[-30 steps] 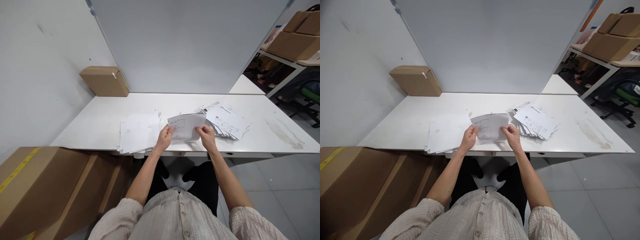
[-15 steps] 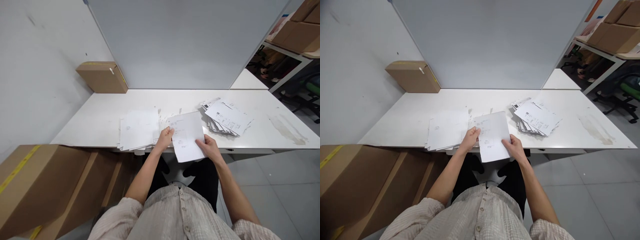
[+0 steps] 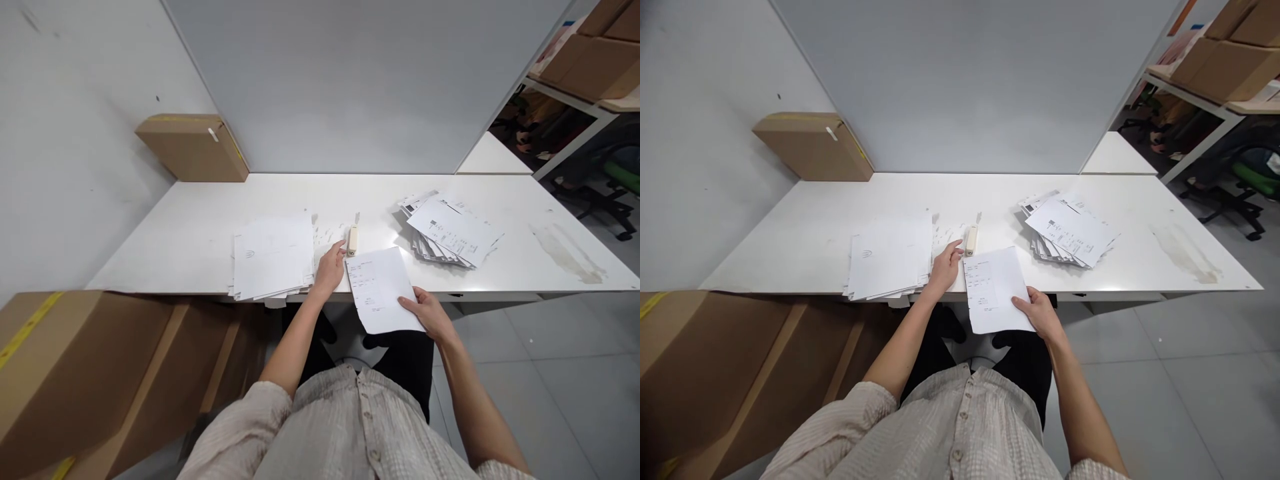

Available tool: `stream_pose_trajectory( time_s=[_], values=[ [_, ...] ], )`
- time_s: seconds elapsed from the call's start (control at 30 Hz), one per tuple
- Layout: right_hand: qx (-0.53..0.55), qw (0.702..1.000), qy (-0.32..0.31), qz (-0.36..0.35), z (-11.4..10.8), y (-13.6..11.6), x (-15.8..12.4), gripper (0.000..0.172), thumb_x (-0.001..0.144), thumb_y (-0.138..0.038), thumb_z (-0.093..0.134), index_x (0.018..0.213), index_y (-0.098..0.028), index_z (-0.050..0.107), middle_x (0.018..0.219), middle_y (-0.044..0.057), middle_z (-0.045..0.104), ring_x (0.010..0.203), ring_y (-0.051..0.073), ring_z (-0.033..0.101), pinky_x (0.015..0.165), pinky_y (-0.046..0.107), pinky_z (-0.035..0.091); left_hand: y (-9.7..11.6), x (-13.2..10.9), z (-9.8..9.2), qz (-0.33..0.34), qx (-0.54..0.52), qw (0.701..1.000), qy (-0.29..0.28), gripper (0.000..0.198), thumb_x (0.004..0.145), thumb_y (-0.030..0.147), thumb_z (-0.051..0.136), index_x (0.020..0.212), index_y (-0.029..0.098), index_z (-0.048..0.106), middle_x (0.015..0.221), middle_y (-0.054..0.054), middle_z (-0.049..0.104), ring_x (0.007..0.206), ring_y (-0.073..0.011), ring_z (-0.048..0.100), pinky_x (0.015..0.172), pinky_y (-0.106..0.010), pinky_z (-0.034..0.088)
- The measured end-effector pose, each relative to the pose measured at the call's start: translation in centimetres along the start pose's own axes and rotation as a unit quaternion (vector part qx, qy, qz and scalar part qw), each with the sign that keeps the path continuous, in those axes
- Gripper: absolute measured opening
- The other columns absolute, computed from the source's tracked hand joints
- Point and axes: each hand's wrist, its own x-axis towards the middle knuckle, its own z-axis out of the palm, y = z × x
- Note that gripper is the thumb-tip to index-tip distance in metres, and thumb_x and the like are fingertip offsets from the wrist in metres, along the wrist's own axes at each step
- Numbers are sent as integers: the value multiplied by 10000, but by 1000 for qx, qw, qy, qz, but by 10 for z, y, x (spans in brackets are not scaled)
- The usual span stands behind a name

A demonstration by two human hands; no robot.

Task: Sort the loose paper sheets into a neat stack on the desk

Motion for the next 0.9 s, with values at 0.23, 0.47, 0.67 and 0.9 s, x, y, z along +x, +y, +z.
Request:
stream_pose_trajectory(
  time_s=[0.23, 0.47, 0.67, 0.9],
  values=[
    [14, 999, 31, 16, 15, -13, 7, 295, 649, -312, 731, 902, -195, 636, 821, 38, 717, 702, 216, 657, 568, 297, 528, -5, 7, 2, 71, 74, 994, -30, 465, 843, 88, 338, 1252, 212, 522, 1062, -83, 603, 999, -200, 555, 897, -371, 432],
    [7, 998, 52, 35, 21, -22, 5, 302, 669, -291, 702, 936, -174, 622, 842, 52, 715, 702, 208, 654, 542, 273, 512, 1, 6, 4, 84, 162, 981, -68, 497, 820, 6, 320, 1220, 188, 553, 1123, -76, 586, 1047, -196, 530, 908, -344, 437],
    [18, 999, 40, 21, 19, -15, 8, 327, 648, -319, 714, 929, -177, 627, 825, 52, 715, 710, 220, 656, 569, 290, 517, -2, 6, 6, 104, 201, 972, -67, 530, 799, -25, 326, 1227, 191, 550, 1107, -64, 595, 999, -195, 528, 862, -335, 446],
    [13, 999, 37, 12, 20, -11, 10, 353, 651, -339, 707, 955, -182, 618, 851, 51, 717, 730, 228, 664, 583, 298, 523, -10, 6, 8, 122, 249, 959, -52, 537, 793, -37, 312, 1198, 187, 584, 982, -75, 588, 903, -200, 494, 799, -322, 435]
  ],
)
